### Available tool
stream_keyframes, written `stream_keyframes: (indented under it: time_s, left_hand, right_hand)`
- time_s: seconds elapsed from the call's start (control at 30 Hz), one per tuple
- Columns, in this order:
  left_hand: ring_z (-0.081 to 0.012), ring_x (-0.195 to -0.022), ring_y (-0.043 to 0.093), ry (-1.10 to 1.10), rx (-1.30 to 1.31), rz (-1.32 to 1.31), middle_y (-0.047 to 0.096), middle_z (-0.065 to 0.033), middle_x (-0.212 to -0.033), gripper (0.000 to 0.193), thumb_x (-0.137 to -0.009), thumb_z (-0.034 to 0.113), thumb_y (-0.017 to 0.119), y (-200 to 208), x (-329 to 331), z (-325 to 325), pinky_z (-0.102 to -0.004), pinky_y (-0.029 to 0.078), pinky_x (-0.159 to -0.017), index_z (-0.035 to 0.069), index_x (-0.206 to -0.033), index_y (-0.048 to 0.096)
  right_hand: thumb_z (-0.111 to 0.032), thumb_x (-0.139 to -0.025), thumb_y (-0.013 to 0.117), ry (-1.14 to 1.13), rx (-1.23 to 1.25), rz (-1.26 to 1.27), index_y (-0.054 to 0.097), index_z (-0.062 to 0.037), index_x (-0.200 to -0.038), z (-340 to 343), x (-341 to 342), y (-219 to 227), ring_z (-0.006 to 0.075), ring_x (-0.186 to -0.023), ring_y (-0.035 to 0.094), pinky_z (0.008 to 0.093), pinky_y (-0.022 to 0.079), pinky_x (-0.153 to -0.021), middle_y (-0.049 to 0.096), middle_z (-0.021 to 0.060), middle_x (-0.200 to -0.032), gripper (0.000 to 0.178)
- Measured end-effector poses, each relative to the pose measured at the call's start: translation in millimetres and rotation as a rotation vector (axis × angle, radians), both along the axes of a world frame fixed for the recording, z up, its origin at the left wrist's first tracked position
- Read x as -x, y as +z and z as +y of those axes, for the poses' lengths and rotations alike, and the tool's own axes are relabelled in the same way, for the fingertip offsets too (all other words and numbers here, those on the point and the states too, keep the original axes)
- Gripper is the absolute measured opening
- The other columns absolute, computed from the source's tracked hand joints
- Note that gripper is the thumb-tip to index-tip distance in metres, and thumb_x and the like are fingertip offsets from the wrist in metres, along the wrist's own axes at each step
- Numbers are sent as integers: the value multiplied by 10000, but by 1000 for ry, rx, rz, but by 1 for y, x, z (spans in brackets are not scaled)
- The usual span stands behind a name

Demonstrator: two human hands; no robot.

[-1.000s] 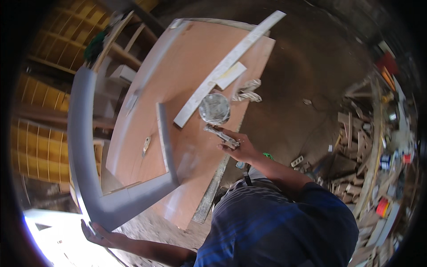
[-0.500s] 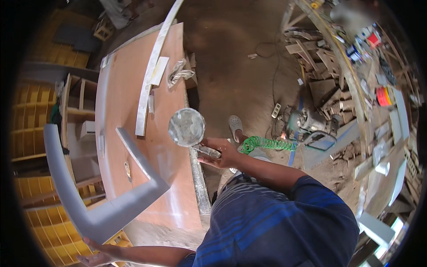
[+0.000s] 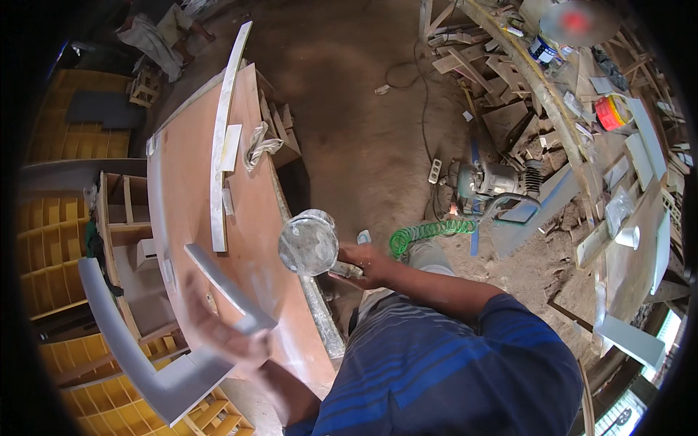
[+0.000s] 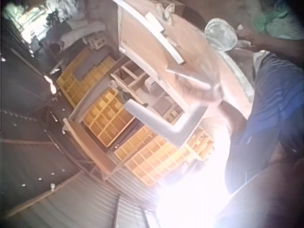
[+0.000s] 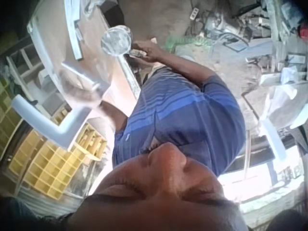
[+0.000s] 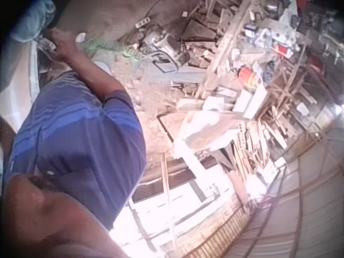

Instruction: The person picks up a grey U-shaped furniture component, wipes it with a cloth, and applies white paint to the surfaces using a spray gun.

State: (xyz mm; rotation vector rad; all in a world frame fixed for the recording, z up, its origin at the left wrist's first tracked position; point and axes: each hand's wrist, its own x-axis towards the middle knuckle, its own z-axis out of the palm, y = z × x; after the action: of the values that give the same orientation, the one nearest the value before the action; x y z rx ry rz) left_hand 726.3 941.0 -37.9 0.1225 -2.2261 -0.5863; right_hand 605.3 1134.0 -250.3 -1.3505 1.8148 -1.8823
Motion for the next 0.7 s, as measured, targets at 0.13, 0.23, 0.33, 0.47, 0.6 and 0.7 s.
stream_keyframes:
  time_s: [0.13, 0.23, 0.33, 0.47, 0.6, 0.7]
  left_hand:
    - [-332, -1383, 467, -329, -441, -376, 462, -222, -1490, 1110, -645, 313, 969, -56, 81, 48, -453, 378, -1154, -46, -1494, 350]
    - [-259, -1222, 596, -357, -803, -432, 580, -175, -1359, 994, -619, 156, 963, -124, 114, 74, -394, 486, -1053, -25, -1431, 419]
    - [-201, -1127, 639, -286, -860, -374, 626, -139, -1281, 889, -616, 103, 956, -174, 128, 94, -346, 529, -985, -24, -1364, 492]
    - [-176, -1077, 659, -151, -799, -392, 652, -110, -1232, 838, -616, 109, 962, -230, 152, 121, -335, 540, -967, 5, -1325, 527]
    - [-182, -1103, 630, -65, -943, -465, 623, -83, -1223, 842, -615, 127, 960, -299, 164, 135, -341, 536, -983, 51, -1313, 495]
    - [-215, -1145, 611, -52, -1067, -548, 597, -85, -1259, 772, -691, 93, 909, -369, 175, 142, -429, 545, -981, 102, -1342, 494]
  right_hand:
    - [-188, -839, 778, 20, -36, -21, 578, -82, -1288, 21, 9, -14, 391, -998, 665, 461, 542, -806, 658, 156, -1146, 503]
    - [-209, -831, 787, 142, -166, -119, 564, -91, -1314, 40, 10, -48, 392, -1036, 654, 463, 545, -840, 630, 160, -1227, 545]
    - [-237, -830, 770, 183, -420, -195, 531, -148, -1391, 74, 40, -37, 400, -1111, 630, 470, 535, -898, 581, 164, -1325, 616]
    - [-287, -881, 739, 144, -385, -179, 551, -131, -1392, 123, 91, -79, 380, -1101, 636, 469, 519, -940, 578, 167, -1334, 567]
    - [-262, -863, 742, 19, -540, -480, 620, -108, -1335, 182, 114, -187, 347, -1118, 642, 439, 501, -989, 659, 182, -1206, 512]
    - [-280, -845, 778, -288, -763, -1013, 602, -72, -1357, 220, 142, -316, 304, -1187, 633, 424, 473, -1044, 643, 202, -1288, 580]
